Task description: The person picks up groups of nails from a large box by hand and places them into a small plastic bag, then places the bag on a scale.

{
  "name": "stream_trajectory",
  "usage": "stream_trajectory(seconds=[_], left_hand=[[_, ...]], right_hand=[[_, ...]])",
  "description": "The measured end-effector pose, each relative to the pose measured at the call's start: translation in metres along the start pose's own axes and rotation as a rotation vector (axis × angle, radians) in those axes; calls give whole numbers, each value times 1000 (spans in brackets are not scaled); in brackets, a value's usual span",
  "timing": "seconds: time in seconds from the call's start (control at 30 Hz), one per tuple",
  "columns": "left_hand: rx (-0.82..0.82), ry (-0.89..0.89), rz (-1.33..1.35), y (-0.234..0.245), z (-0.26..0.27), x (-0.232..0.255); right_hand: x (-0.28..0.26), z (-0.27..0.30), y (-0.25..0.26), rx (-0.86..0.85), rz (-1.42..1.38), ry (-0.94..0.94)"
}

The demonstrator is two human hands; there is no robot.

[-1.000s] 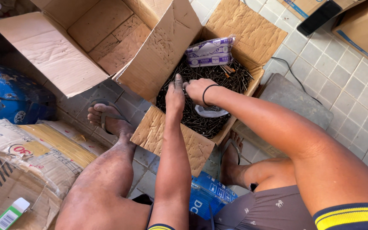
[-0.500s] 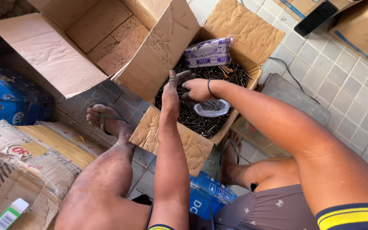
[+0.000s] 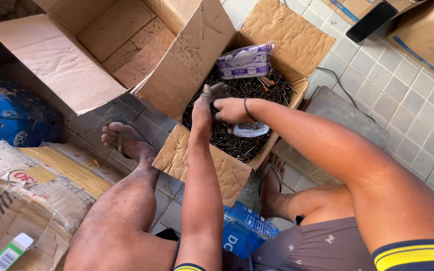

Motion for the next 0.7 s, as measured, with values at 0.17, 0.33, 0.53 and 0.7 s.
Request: stream_trajectory(seconds=[0.17, 0.33, 0.53, 0.7], left_hand=[[-23, 33, -77, 2, 2, -6], [58, 1, -28, 16, 1, 0], [190, 149, -512, 36, 19, -7], [-82, 292, -993, 11, 27, -21]], right_hand=[[-3, 4, 13, 58, 200, -4], [-5, 19, 35, 78, 155, -30], [-1, 49, 72, 119, 651, 45], [16, 59, 78, 199, 699, 56]])
Point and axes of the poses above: each hand's wrist, its own z-axis away from the middle knuckle, its own y-axis out of the back of the hand, x = y × z, the point moved 9 cm from there along -z, towards the middle knuckle, and after that the axes turned 1 degree about y, right-handed, at the moved point
